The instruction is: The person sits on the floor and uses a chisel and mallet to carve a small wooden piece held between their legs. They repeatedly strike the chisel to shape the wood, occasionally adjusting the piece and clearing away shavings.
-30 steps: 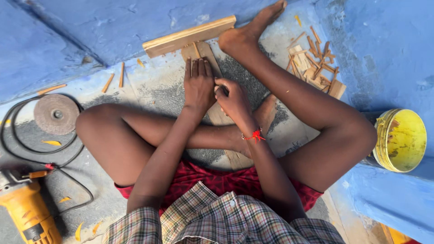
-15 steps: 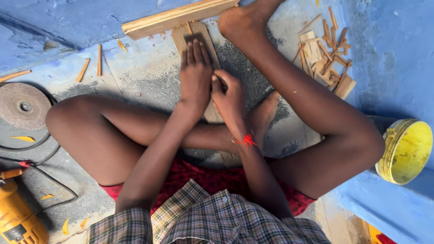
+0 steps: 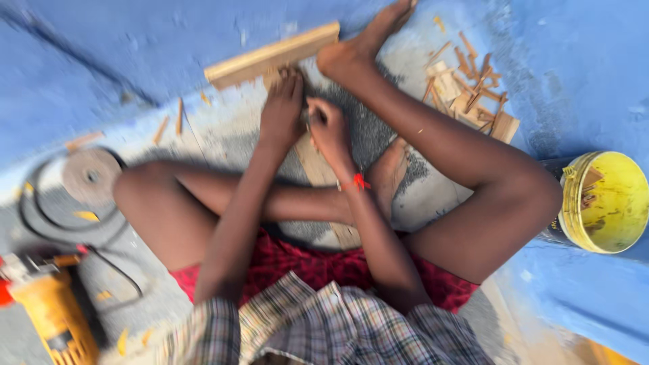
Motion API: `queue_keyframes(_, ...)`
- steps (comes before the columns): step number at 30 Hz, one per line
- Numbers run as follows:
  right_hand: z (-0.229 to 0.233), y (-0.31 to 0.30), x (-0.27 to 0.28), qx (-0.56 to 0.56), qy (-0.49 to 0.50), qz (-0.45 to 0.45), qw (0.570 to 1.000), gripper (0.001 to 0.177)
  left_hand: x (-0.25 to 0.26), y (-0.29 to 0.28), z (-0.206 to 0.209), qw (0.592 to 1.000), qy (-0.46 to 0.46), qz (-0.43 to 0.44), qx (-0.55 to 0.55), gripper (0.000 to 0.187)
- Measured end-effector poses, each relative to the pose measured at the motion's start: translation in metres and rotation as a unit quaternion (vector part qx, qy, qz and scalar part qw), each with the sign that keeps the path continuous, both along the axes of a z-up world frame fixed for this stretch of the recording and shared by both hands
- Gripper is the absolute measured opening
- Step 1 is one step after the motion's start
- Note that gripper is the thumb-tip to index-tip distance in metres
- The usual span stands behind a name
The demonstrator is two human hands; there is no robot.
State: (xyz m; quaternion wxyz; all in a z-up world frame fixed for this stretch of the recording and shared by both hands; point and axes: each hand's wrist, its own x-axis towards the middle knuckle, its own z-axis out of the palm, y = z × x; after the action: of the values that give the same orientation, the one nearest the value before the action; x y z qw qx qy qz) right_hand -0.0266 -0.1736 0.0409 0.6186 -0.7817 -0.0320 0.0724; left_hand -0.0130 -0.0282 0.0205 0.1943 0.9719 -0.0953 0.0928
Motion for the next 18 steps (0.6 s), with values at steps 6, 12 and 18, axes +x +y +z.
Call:
queue_keyframes(6,0.021,-0.022,-0.013,0.022,0.047,-0.038,0.998,0.044,-0.064,0.008,0.018,0.988,-0.046,0.056,-0.138,0.085)
queue_keyframes(12,0.048,-0.047,-0.010,-0.055,0.033,0.013,0.998,0.054,-0.036,0.015,-0.001,0.991,-0.040,0.077,-0.103,0.069)
queue_keyframes(18,0.051,-0.047,-0.017,-0.053,0.082,0.065,0.993,0.052,-0.032,0.011,-0.013,0.991,-0.002,0.103,-0.082,0.064)
